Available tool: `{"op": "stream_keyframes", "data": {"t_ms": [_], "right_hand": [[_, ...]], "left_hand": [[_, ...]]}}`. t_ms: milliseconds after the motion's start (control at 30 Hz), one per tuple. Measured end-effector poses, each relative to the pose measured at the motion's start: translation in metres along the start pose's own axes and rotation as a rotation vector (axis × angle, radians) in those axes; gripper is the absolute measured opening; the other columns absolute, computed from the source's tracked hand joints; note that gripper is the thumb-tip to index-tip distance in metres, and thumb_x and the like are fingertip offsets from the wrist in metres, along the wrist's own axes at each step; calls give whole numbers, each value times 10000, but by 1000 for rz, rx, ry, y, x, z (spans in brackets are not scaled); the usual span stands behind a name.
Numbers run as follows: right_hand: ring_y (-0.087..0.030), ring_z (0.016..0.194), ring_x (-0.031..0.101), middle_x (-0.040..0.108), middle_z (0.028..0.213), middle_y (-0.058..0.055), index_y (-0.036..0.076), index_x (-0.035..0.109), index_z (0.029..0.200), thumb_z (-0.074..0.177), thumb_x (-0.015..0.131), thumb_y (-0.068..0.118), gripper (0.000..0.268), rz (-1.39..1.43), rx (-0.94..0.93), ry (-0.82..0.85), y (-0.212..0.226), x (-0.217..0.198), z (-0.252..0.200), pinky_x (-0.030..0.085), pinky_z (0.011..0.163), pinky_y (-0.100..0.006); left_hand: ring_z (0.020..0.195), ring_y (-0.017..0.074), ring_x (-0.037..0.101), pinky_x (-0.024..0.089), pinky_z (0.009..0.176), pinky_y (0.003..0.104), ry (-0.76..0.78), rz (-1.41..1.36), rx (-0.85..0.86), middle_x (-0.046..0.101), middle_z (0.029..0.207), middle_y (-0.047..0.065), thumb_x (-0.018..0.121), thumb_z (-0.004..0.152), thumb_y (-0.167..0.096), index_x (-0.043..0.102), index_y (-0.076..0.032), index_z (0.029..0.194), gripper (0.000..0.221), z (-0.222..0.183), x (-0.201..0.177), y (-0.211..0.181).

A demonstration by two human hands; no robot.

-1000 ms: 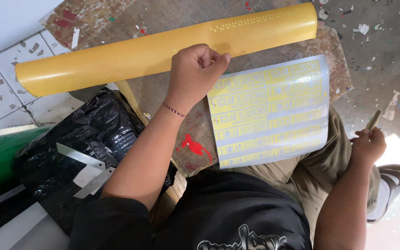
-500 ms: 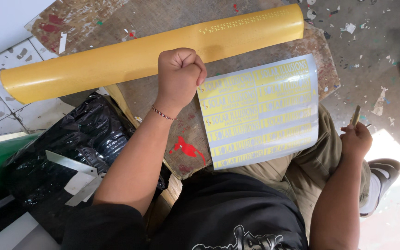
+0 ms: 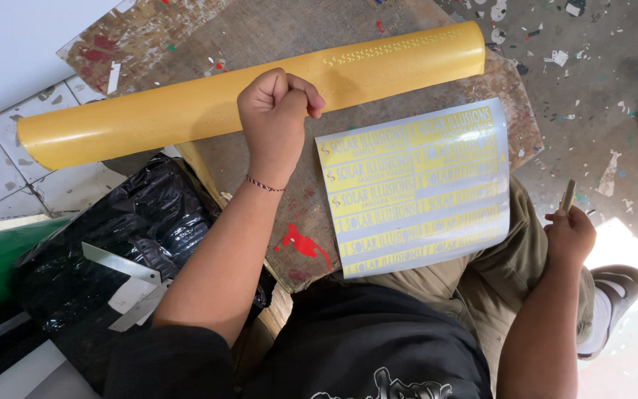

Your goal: The person sits on the floor and uses a weeding tool to remove excess vinyl from a printed sheet. They repeatedly lift the sheet to inspect the progress and continue weeding the remaining areas.

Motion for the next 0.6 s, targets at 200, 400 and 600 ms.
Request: {"op": "stream_keyframes", "data": {"t_ms": [200, 400, 600], "right_hand": [[-97, 721, 626, 738, 1003, -85, -42, 671, 1246, 1106, 591, 125, 232, 29, 10, 24, -6, 2, 3, 486, 671, -254], [-110, 732, 637, 738, 1013, -92, -50, 669, 1233, 1101, 589, 120, 229, 16, 8, 36, -4, 3, 3, 494, 681, -257], [-116, 756, 644, 741, 1019, -89, -48, 678, 1244, 1096, 586, 131, 250, -19, 12, 29, -1, 1, 0, 494, 713, -268]], "left_hand": [[588, 140, 568, 372, 484, 242, -50, -60, -143, 693, 747, 176, 464, 822, 159, 356, -83, 642, 321, 1, -9, 20], [607, 148, 597, 448, 529, 267, -6, -39, -159, 700, 746, 171, 470, 810, 158, 360, -76, 634, 313, 1, -9, 32], [654, 136, 622, 551, 632, 291, 72, 39, -129, 705, 757, 144, 502, 822, 138, 351, -77, 632, 324, 0, -3, 36]]}}
Point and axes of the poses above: each hand's wrist, its own z-axis towards the middle knuckle, its own x-axis out of the palm, y = z × x, the point moved 8 cm from there along z, towards the middle knuckle
